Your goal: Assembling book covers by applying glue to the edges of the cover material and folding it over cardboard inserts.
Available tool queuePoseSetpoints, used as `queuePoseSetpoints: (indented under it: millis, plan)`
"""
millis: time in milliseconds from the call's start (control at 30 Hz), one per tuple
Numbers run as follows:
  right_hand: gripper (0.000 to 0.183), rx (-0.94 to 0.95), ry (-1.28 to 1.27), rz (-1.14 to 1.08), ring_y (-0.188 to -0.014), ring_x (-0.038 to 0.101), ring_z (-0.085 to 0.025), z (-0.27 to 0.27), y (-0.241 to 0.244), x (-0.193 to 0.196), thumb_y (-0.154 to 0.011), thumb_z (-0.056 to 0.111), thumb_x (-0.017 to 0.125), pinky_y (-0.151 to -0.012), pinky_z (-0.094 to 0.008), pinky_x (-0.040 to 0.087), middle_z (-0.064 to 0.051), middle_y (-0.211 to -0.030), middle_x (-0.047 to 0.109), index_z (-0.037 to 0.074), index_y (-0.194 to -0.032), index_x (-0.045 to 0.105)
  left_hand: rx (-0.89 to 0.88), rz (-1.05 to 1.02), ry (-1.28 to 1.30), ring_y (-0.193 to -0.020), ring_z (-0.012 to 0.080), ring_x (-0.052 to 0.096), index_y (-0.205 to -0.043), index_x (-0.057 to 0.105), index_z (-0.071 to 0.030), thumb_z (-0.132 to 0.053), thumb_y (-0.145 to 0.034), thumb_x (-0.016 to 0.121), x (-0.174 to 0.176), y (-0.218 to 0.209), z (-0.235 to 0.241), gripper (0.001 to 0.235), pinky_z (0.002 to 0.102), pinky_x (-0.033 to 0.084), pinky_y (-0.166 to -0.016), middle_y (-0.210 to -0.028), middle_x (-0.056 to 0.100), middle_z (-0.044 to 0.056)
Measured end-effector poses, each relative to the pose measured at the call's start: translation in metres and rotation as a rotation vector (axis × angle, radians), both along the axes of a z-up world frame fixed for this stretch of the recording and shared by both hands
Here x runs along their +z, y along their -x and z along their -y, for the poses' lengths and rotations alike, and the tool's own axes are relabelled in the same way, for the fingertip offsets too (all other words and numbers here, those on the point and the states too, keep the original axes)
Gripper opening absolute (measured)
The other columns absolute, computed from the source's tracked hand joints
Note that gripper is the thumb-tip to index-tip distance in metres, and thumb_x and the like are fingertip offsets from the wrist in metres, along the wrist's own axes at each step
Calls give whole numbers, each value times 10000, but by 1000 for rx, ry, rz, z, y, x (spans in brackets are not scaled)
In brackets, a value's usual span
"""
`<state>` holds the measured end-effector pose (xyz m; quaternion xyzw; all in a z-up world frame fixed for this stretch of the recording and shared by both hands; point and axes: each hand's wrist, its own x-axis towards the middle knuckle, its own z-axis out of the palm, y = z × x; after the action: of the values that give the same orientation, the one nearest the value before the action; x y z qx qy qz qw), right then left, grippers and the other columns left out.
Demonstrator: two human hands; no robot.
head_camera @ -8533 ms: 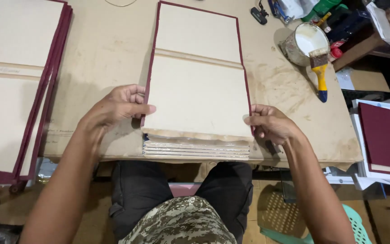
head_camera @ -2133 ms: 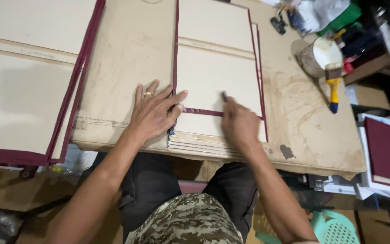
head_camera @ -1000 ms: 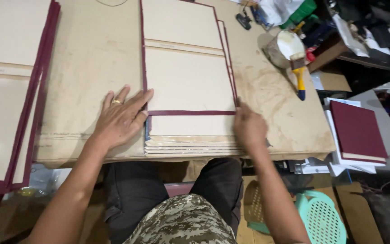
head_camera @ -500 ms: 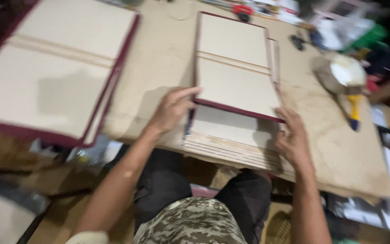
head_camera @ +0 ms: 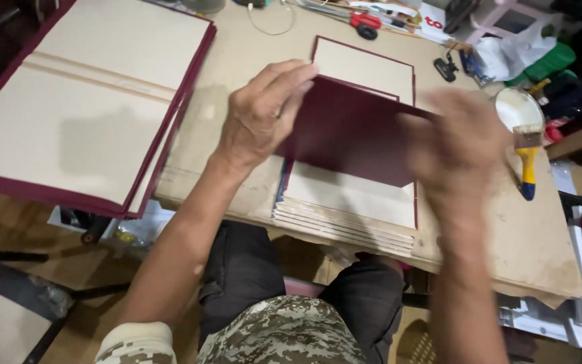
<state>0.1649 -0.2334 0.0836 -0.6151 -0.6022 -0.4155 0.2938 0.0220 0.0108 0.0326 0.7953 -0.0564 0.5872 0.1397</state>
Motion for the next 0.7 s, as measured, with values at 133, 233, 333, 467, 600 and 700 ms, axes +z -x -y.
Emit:
queuePoseSetpoints:
  millis: [133, 233, 333, 467, 600, 700]
  plan:
    - [348, -117, 172, -64, -1038, 641, -332, -77, 35, -9, -1036, 167, 795, -925, -441, 506, -127, -1269, 699, 113, -1351, 658, 9, 8, -24, -970, 261, 767, -1163, 736, -8, 47, -987, 768, 11, 12, 6, 187, 330, 657, -889, -1104, 758, 156]
    - [204, -7, 87, 74, -784, 676, -170, -90, 13, -29, -1011, 125, 803, -680, -315, 466, -62, -992, 797, 138, -1202, 735, -82, -57, 54, -966, 276, 773, -1201, 707, 11, 27, -994, 757, 6, 14, -3, 213, 330, 652, -893, -1080, 773, 189]
    - [388, 76, 134, 13, -793, 661, -267, -52, -14, -21, -931, -150, 705, -732, -398, 487, -82, -1024, 787, 127, -1198, 757, -71, -71, 49, -935, 240, 791, -1146, 748, 2, -52, -1037, 714, 9, 11, -7, 127, 329, 638, -839, -1048, 799, 127]
    - [229, 28, 52, -85, -982, 701, -345, 32, -72, -32, -1056, -145, 677, -856, -429, 507, -204, -1104, 744, 25, -1131, 810, -138, -18, 269, -955, 183, 776, -1102, 763, -42, -97, -1005, 732, 0, -4, -5, 116, 280, 619, -860, -1054, 791, 90]
    - [143, -15, -8, -725, -1180, 638, -210, 56, -70, -42, -1191, -4, 656, -1069, -325, 509, -147, -1237, 683, -39, -1315, 717, -21, -200, 279, -405, 137, 389, -663, 491, -87, -319, -1111, 411, -37, 5, 0, 510, 328, 291, -386, -502, 345, -10]
    - [711, 247, -273, -1251, -1000, 597, -20, 54, -91, -71, -1109, 114, 754, -892, -201, 551, 52, -1144, 604, 196, -1698, 364, 41, -399, 347, -1023, 321, 717, -1356, 658, -114, -148, -1013, 593, -122, 65, -11, 351, 400, 535, -892, -1189, 753, 149]
